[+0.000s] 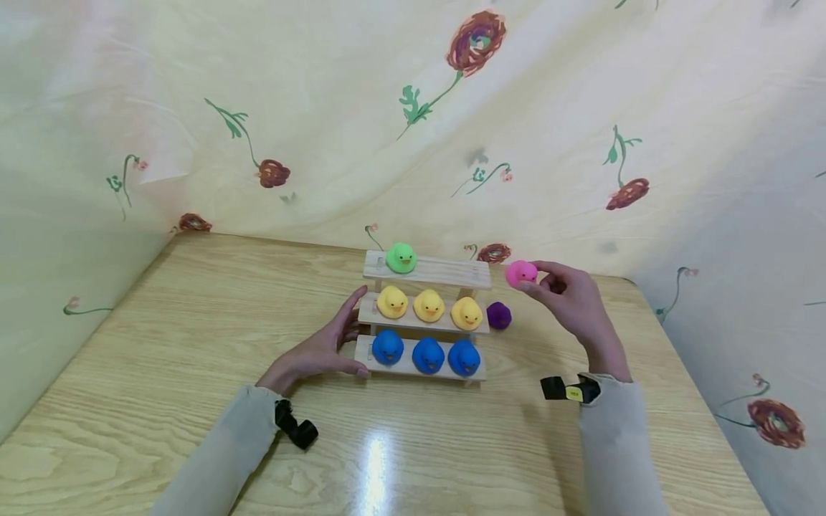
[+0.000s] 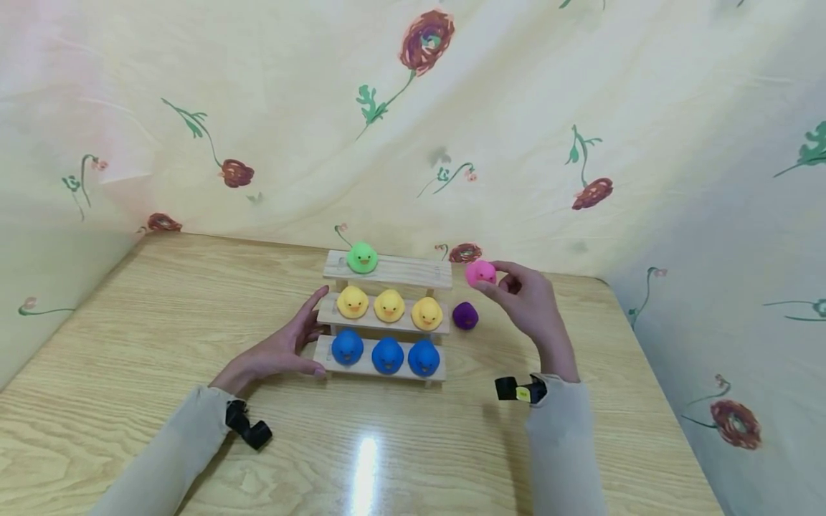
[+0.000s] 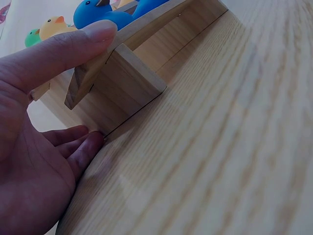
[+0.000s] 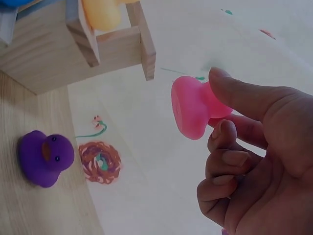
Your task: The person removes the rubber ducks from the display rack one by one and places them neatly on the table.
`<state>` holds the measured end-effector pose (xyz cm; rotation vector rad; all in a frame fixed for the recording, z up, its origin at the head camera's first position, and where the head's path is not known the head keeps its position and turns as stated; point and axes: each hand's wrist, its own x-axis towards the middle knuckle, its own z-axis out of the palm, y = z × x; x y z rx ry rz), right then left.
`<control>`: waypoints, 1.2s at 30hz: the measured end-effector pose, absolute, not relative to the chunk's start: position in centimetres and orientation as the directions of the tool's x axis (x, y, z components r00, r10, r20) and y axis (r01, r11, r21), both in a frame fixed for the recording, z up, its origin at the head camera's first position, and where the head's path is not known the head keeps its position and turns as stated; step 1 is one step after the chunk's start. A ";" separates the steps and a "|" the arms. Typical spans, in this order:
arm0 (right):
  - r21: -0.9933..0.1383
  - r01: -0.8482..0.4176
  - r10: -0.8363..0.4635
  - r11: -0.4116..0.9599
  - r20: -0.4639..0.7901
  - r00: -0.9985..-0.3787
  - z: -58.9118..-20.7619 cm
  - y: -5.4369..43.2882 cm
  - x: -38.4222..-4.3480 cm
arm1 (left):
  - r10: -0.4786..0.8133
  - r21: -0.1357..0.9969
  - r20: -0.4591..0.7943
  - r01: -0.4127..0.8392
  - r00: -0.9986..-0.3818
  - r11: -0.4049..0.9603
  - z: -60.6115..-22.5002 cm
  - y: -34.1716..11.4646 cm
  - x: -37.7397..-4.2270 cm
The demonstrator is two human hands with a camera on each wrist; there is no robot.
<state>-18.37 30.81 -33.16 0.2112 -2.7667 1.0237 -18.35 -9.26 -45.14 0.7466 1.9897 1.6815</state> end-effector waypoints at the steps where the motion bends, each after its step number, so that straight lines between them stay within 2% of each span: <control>1: -0.628 -0.192 -0.066 0.754 0.218 -0.974 -33.3 31.0 -18.3 | 0.647 0.985 0.023 0.129 -0.762 0.117 -45.2 -9.3 -18.4; 36: -0.668 -0.064 -0.005 0.742 0.090 -0.996 -36.9 34.6 -18.0 | 0.650 0.988 0.011 0.109 -0.760 0.111 -45.1 -9.4 -19.0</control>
